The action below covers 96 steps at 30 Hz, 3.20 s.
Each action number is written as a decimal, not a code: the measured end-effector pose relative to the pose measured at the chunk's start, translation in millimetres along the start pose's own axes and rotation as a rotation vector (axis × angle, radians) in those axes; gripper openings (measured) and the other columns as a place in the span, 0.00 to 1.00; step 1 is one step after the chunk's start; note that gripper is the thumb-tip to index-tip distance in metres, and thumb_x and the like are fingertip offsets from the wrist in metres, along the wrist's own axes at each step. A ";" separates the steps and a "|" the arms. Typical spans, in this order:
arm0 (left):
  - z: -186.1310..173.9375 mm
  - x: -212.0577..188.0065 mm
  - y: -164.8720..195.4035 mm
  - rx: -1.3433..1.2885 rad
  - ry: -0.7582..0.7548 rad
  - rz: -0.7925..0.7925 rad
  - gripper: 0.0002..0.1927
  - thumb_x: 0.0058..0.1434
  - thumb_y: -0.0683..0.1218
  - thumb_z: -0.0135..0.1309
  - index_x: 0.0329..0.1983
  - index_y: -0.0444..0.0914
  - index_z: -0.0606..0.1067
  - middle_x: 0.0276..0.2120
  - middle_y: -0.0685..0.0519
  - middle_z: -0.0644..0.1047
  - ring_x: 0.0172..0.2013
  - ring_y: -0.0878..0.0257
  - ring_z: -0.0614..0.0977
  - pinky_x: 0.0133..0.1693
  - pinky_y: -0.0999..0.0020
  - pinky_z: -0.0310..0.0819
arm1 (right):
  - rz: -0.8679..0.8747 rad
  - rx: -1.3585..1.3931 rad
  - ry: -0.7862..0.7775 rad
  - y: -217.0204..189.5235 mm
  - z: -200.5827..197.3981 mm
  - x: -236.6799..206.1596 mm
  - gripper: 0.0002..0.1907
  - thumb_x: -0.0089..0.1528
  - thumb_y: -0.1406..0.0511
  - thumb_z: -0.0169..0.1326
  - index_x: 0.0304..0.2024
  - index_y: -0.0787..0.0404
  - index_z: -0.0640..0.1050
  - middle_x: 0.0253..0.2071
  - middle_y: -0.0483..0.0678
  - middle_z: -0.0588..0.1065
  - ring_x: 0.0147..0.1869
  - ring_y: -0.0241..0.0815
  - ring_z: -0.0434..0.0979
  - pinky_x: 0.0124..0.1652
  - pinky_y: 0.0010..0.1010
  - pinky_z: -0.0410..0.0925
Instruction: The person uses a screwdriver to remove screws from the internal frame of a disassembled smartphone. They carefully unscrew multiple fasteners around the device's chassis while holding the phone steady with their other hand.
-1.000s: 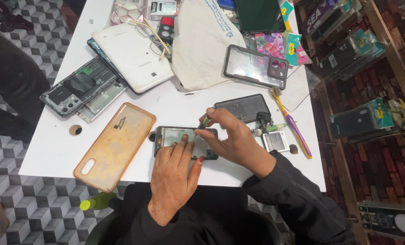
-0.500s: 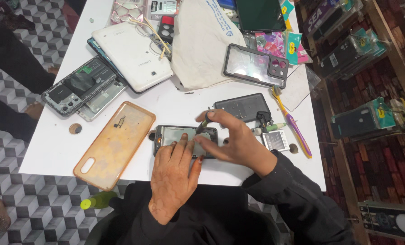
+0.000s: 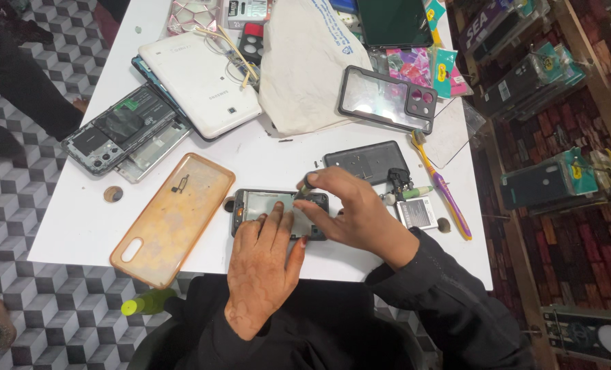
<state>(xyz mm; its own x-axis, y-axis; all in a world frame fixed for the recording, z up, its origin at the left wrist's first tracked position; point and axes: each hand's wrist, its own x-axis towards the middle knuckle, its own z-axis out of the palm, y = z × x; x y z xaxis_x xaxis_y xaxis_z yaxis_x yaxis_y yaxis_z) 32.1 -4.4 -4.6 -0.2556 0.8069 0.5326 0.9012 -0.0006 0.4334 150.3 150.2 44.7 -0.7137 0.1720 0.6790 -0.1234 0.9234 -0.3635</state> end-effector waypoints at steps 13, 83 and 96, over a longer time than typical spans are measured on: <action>0.4 0.5 0.9 0.033 -0.003 0.006 0.25 0.61 0.50 0.56 0.59 0.33 0.74 0.56 0.43 0.76 0.48 0.47 0.76 0.53 0.54 0.71 | -0.050 -0.008 0.001 0.8 -4.2 1.2 0.33 0.64 0.70 0.64 0.63 0.55 0.59 0.49 0.50 0.77 0.51 0.51 0.81 0.52 0.42 0.73; 1.1 5.9 -9.0 0.031 -0.041 0.052 0.25 0.61 0.49 0.54 0.59 0.32 0.73 0.55 0.43 0.76 0.46 0.48 0.75 0.51 0.54 0.68 | 0.073 0.220 0.126 13.5 5.7 -3.7 0.26 0.65 0.75 0.62 0.54 0.59 0.60 0.43 0.53 0.78 0.49 0.43 0.85 0.43 0.29 0.78; -2.0 4.2 -6.9 0.029 -0.061 0.042 0.25 0.62 0.50 0.53 0.60 0.32 0.72 0.55 0.43 0.75 0.46 0.48 0.75 0.52 0.53 0.68 | 0.059 0.222 0.136 7.9 4.1 3.1 0.33 0.63 0.77 0.63 0.61 0.57 0.59 0.48 0.55 0.74 0.51 0.44 0.83 0.47 0.31 0.82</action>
<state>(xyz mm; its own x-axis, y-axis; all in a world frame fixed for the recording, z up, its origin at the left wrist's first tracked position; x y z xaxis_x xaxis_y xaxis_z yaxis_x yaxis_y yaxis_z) 24.1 -2.1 -3.8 -0.1959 0.8411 0.5042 0.9207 -0.0192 0.3897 144.3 156.7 41.3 -0.6265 0.2815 0.7268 -0.2431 0.8153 -0.5255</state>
